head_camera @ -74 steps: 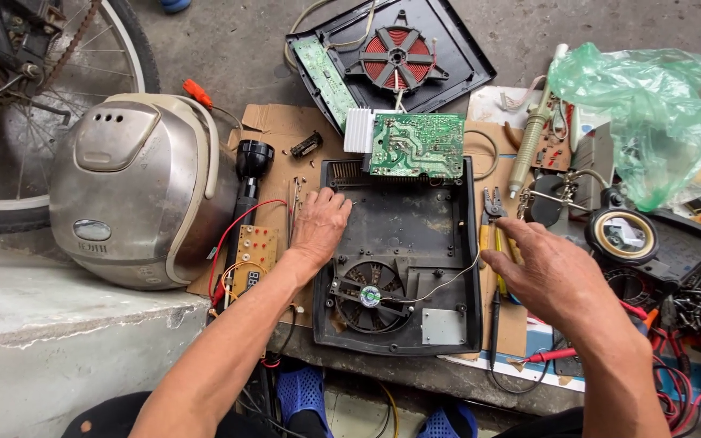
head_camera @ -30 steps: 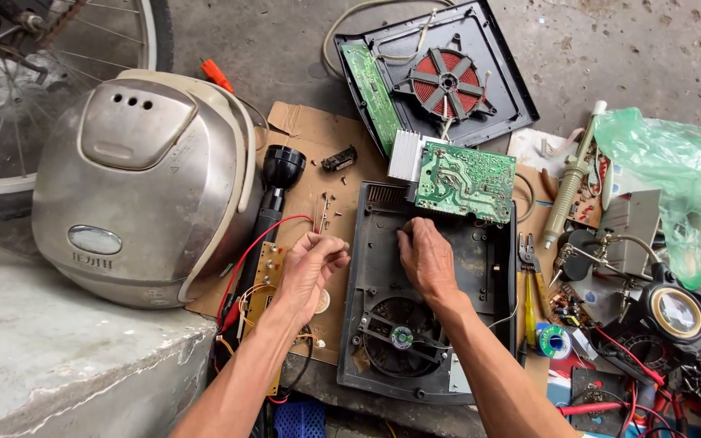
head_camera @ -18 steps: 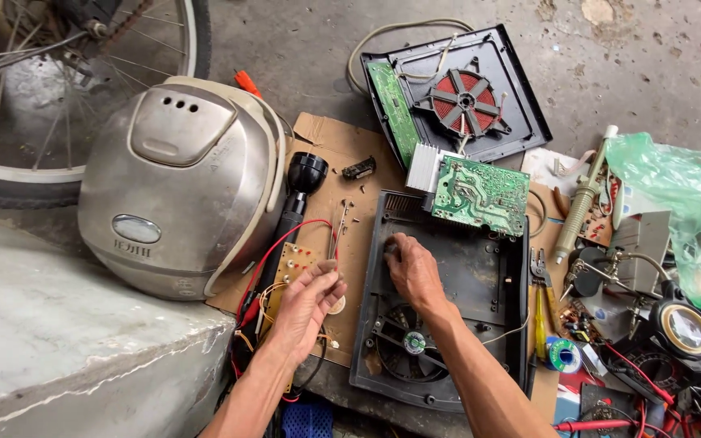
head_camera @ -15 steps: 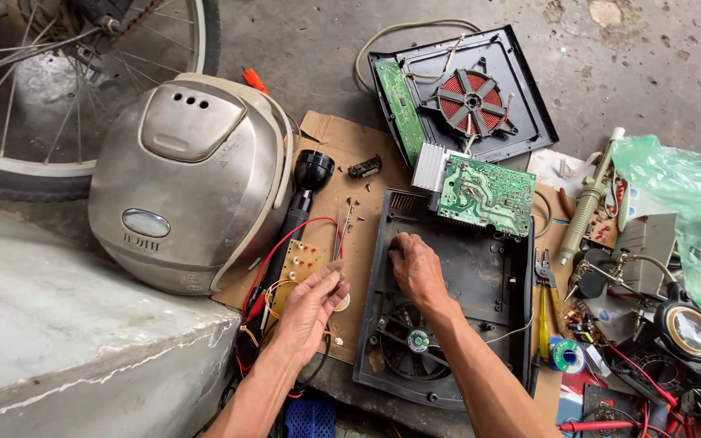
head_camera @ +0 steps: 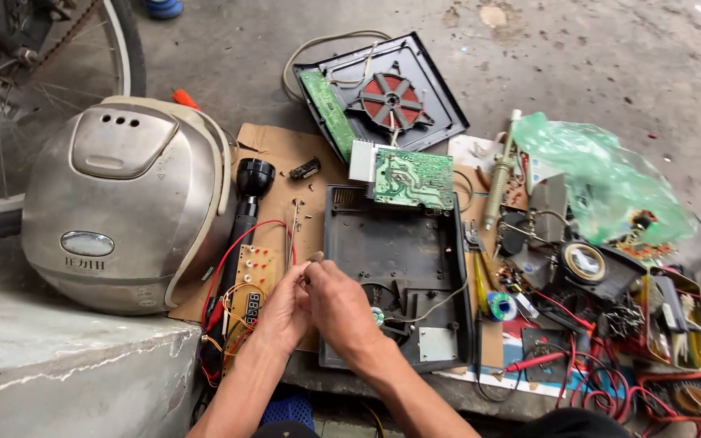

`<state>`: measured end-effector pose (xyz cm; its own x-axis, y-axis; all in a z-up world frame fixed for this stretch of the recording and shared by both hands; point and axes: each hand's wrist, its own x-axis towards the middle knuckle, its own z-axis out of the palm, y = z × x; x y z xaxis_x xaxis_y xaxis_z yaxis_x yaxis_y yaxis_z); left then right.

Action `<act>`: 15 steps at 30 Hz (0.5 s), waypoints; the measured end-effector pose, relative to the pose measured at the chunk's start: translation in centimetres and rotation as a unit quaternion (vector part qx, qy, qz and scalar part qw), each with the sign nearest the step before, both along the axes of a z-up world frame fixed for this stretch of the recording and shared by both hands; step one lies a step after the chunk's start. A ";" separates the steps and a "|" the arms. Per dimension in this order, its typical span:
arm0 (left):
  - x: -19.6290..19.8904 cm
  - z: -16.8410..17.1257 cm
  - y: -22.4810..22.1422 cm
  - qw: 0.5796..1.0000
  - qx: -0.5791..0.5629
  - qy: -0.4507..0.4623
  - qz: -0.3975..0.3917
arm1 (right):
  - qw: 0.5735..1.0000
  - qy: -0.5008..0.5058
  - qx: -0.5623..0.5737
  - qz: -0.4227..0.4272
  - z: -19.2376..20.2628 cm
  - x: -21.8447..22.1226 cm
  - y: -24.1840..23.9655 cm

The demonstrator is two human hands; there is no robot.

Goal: Repairing the internal components of an induction cooker, including unscrewing parts and inspecting circuit boards.

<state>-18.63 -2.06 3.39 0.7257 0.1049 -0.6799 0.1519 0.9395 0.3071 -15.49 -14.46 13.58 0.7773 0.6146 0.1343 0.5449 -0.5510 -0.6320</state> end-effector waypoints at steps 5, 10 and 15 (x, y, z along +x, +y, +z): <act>-0.7 -0.1 -1.4 0.998 -0.055 -0.037 -0.009 | 0.995 -0.088 -0.044 -0.019 0.6 -2.8 -0.1; -2.2 2.0 -1.7 0.998 -0.057 -0.021 -0.010 | 0.997 -0.068 0.007 -0.022 2.9 -4.5 -1.0; -1.8 -0.3 -1.1 0.999 -0.047 -0.015 0.006 | 0.996 -0.082 0.018 -0.006 3.9 -5.9 -3.4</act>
<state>-20.47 -3.18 3.12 0.7449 0.0499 -0.6653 0.1326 0.9662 0.2210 -21.44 -17.85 17.48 0.7510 0.5975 0.2811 0.6352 -0.5371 -0.5550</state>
